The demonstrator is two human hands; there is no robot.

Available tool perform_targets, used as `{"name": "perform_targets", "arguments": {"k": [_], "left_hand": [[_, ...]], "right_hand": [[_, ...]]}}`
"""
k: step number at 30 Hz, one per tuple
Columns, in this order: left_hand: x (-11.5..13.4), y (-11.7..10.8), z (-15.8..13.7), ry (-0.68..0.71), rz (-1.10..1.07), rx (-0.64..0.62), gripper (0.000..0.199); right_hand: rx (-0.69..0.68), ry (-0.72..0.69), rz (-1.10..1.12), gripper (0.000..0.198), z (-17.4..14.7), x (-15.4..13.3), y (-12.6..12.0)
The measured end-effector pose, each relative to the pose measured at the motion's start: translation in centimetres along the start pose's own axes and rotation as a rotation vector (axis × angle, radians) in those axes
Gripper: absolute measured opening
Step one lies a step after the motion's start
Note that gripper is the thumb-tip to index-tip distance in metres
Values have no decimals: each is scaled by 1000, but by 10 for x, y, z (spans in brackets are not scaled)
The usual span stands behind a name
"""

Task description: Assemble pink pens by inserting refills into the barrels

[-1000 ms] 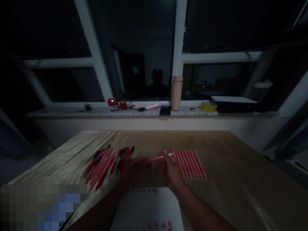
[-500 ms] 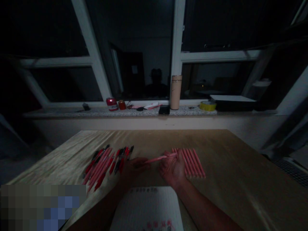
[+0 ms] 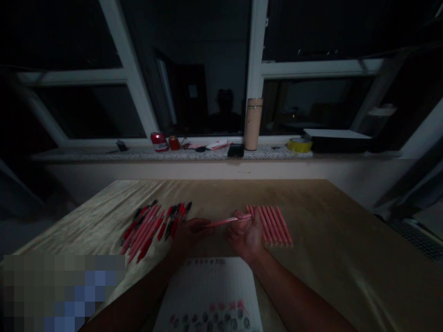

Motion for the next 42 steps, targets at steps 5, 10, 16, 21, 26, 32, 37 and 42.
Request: {"name": "perform_targets", "arguments": {"k": [5,10,16,21,26,32,37,42], "left_hand": [[4,1,-1,9,4,17,27],[8,3,-1,-18,-16,37,27],[8,2,-1,2,-4,22,29],[2,1,0,40,28,-13,28],[-2,0,1,51,22,-18,26],[9,3,-3,49,36,-63,22],[11,4,-6,149,198,-192,34],[13,14,-14,293,588,-439,21]], "right_hand": [[7,-20,-27,48,0,-1,1],[-29,-7,-17,49,-2,-2,4],[-37,4,10,45,-2,-2,1],[-14,3,-14,44,-1,-2,1],[-43,1,-17,50,-2,-3,1],[32,54,-387,44,6,1,4],[53,-132,-704,28,1,-27,22],[24,-93,-964,13,-27,-30,13]]}}
Point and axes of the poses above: each hand's wrist, its own z-axis towards the middle knuckle, its own y-axis out of the palm, x = y × z, the point moved 3 cm from there along z, towards the middle knuckle
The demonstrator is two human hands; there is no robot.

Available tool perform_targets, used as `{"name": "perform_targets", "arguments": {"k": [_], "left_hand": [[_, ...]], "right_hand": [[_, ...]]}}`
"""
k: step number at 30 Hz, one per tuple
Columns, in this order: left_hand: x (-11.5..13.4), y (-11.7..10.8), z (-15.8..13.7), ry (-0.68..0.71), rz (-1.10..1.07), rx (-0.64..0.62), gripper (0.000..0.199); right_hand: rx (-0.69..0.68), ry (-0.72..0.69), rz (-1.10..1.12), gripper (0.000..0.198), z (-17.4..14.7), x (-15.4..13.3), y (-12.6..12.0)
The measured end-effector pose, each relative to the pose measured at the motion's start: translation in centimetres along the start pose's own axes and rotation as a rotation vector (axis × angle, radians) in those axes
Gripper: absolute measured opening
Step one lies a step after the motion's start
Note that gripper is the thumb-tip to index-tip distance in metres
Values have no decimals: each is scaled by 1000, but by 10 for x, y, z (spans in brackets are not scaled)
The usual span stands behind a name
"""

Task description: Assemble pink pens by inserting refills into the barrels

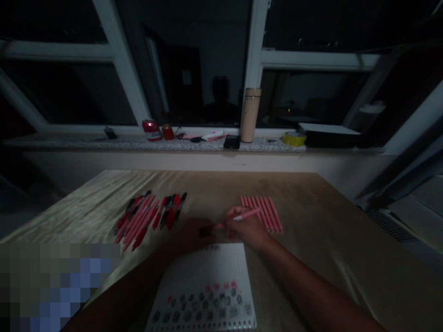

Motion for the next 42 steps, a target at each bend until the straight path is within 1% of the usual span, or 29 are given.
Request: {"name": "perform_targets", "arguments": {"k": [2,3,5,7,16,20,24,29,32,35,37,39,42], "left_hand": [[4,4,0,45,157,-58,21],[4,6,0,57,231,-81,23],[4,9,0,65,341,-121,25],[2,10,0,67,388,-135,26],[2,12,-1,99,463,-154,28],[1,12,0,104,468,-159,31],[2,11,-1,112,465,-156,29],[3,11,-1,135,448,-155,30],[2,11,-1,117,449,-164,31],[2,11,-1,107,452,-165,32],[3,11,-1,115,453,-162,31],[4,11,-1,121,450,-160,30],[4,11,-1,122,448,-155,29]], "right_hand": [[70,60,-172,21,-10,18,-2],[96,44,-200,23,-14,27,-2],[168,-33,-265,25,-18,38,-3],[184,-37,-277,23,-18,44,-3],[154,-204,-438,23,-14,44,-4],[117,-242,-498,23,-16,43,-1],[76,-227,-505,23,-18,42,0],[157,-246,-525,24,-18,44,-4],[140,-230,-543,24,-17,45,-4],[170,-232,-537,24,-18,43,-6],[163,-242,-533,23,-19,41,-5],[131,-222,-511,22,-19,41,-3],[145,-195,-487,23,-18,41,-2]]}}
Point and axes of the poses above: each hand's wrist, its own z-axis towards the middle knuckle, its own y-axis out of the palm, x = y × z, the point moved 3 cm from there along z, towards the middle knuckle
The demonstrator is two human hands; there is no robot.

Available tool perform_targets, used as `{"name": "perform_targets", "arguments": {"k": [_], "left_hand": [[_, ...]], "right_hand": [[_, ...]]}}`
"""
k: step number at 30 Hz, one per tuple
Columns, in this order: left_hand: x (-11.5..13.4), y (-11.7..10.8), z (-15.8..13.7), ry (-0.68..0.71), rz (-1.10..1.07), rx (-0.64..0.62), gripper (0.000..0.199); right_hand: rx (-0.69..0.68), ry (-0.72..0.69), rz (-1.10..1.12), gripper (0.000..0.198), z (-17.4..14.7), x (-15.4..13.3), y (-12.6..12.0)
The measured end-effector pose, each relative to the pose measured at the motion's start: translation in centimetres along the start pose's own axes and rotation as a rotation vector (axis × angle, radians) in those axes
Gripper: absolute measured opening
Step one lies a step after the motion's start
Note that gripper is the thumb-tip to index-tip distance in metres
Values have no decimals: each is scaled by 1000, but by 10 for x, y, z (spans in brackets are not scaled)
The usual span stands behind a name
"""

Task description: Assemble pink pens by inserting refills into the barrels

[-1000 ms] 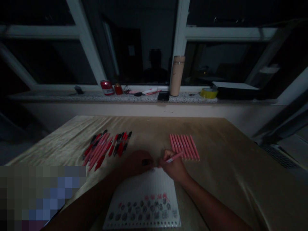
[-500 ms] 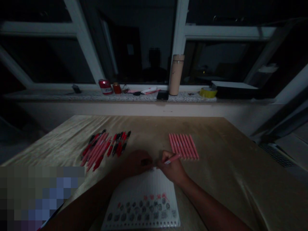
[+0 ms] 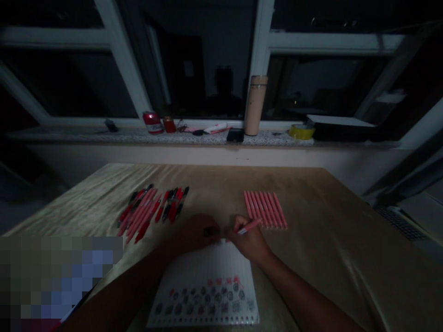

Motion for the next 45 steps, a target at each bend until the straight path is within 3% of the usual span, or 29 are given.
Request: {"name": "perform_targets", "arguments": {"k": [4,8,12,17,30,35,41,45], "left_hand": [[-1,1,0,-1,-4,-3,30],[-1,1,1,-6,-10,-5,33],[-1,0,1,8,-5,-24,33],[0,0,1,6,-15,-4,31],[1,-2,1,-3,-1,-18,32],[0,-1,1,2,-2,1,34],[-1,0,1,-1,-6,-9,33],[-1,0,1,-6,-3,-12,33]], "right_hand": [[5,-47,-45,23,2,-1,0],[38,-7,-57,23,2,4,-3],[-15,-31,-24,23,1,7,-2],[42,-21,-46,24,1,5,-3],[-11,-27,-6,24,-1,3,0],[39,-11,0,23,0,5,-2],[-25,-18,-2,25,-1,5,1],[27,-24,-37,25,-1,2,-2]]}}
Point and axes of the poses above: each hand's wrist, its own z-axis towards the middle knuckle, its own y-axis out of the palm, x = y × z, the point moved 3 cm from there along z, towards the middle knuckle
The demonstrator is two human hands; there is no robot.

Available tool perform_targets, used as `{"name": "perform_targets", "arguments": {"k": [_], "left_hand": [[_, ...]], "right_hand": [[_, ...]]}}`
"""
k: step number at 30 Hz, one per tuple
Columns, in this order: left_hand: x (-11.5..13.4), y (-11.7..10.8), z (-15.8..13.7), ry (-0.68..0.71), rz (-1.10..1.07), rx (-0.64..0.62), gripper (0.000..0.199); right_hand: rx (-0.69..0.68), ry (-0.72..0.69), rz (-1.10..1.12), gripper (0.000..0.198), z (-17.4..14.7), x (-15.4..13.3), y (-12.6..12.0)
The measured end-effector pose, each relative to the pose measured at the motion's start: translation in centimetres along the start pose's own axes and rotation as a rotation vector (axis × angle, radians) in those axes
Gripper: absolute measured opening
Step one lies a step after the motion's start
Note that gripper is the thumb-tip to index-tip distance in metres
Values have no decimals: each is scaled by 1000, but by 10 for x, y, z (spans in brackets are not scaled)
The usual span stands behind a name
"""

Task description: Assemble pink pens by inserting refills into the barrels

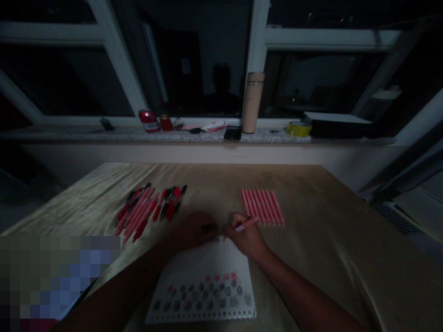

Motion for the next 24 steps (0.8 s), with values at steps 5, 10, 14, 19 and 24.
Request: {"name": "perform_targets", "arguments": {"k": [5,10,14,19,24], "left_hand": [[0,0,-1,3,-17,18,30],[0,0,-1,-20,-17,5,30],[1,0,-1,-4,-29,11,29],[2,-1,0,4,-31,15,25],[2,-2,0,-1,-27,9,28]], "right_hand": [[-13,7,5,24,1,1,-1],[0,17,20,23,0,3,-2],[28,30,28,23,1,4,-3],[10,34,6,23,2,2,-5],[-40,27,23,24,0,4,-1]]}}
Point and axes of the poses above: each hand's wrist, its own z-axis towards the middle knuckle, its own y-axis out of the palm, x = y × z, the point moved 3 cm from there along z, towards the middle knuckle
